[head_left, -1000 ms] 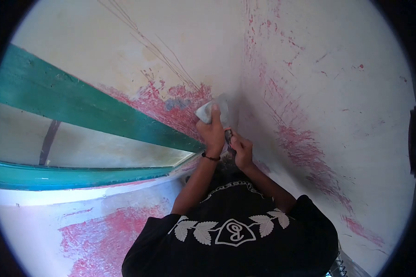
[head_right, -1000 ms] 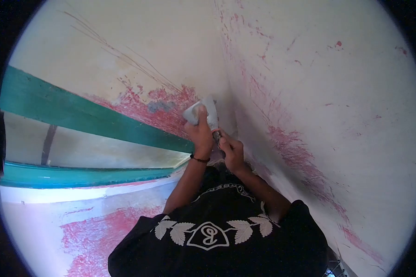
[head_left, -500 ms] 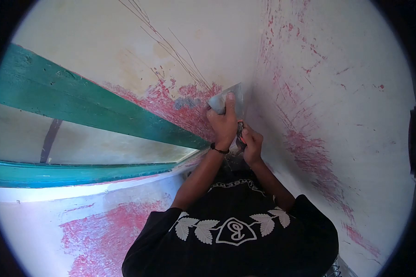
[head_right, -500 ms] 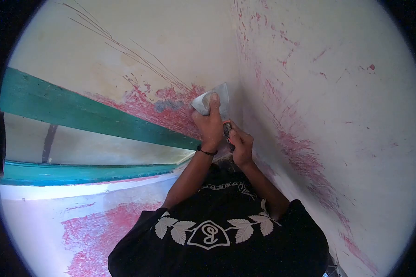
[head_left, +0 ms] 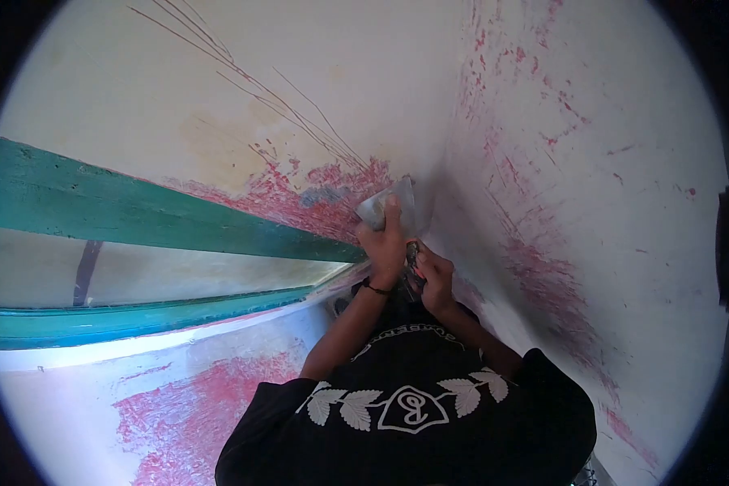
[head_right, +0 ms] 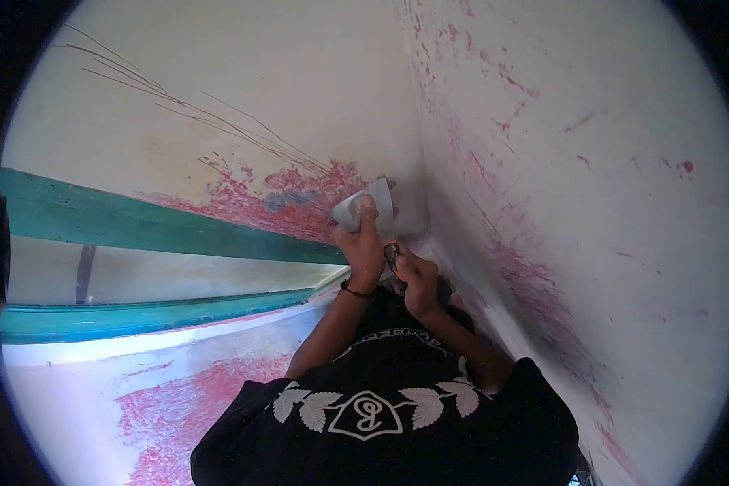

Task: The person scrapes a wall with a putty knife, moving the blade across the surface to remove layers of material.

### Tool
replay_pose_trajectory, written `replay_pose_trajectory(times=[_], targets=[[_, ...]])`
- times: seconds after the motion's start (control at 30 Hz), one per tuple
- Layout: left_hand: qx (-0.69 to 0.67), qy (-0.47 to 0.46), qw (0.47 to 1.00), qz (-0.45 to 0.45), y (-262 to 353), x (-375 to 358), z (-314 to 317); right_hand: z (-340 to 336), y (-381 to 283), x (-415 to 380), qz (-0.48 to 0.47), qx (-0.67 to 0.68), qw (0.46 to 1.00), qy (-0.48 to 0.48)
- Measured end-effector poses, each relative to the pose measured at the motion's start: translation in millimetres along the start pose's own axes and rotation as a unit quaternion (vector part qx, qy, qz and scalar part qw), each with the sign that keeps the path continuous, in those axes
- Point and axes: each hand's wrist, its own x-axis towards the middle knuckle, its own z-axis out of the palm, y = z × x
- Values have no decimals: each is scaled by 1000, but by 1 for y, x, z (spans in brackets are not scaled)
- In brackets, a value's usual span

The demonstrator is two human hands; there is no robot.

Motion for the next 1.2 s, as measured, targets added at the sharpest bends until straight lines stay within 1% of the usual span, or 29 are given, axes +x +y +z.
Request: replay_pose_trajectory(times=[0.07, 0.17, 0.27, 0.37, 0.47, 0.57, 0.67, 0.77, 0.83, 0.97, 1.07, 1.17, 1.2], targets=[[0, 8, 1000, 12, 8, -1, 3, 4, -9, -2, 10, 10, 1000, 3], [17, -32, 999, -13, 27, 1, 8, 4, -14, 2, 3, 52, 999, 0], [47, -51, 997, 15, 37, 7, 18, 6, -28, 9, -23, 53, 998, 13], [-34, -50, 998, 16, 40, 7, 31, 3, -43, 14, -35, 51, 998, 31], [-18, -52, 998, 9, 31, 5, 27, -7, -42, 12, -46, -20, 999, 22], [16, -31, 999, 17, 23, -2, 20, -13, -23, 8, -57, -32, 998, 17], [8, -23, 1000, -10, -6, -5, 10, -17, -13, 1, -24, -35, 999, 11], [-40, -27, 998, -35, -11, -2, 11, -10, -18, 1, -6, -22, 1000, 20], [-49, -33, 998, -28, -6, -1, 12, -11, -17, 2, 0, -14, 1000, 21], [-24, -23, 999, -29, 2, -3, 11, -9, -17, 0, -16, -18, 1000, 20], [5, -21, 1000, -20, 2, -1, 10, -1, -23, -3, -17, 3, 1000, 22], [54, -40, 998, 15, 21, -1, 8, 2, -18, -5, 11, 94, 995, 4], [53, -46, 998, -2, 28, -2, 7, 4, -14, -6, 2, 88, 996, 5]])
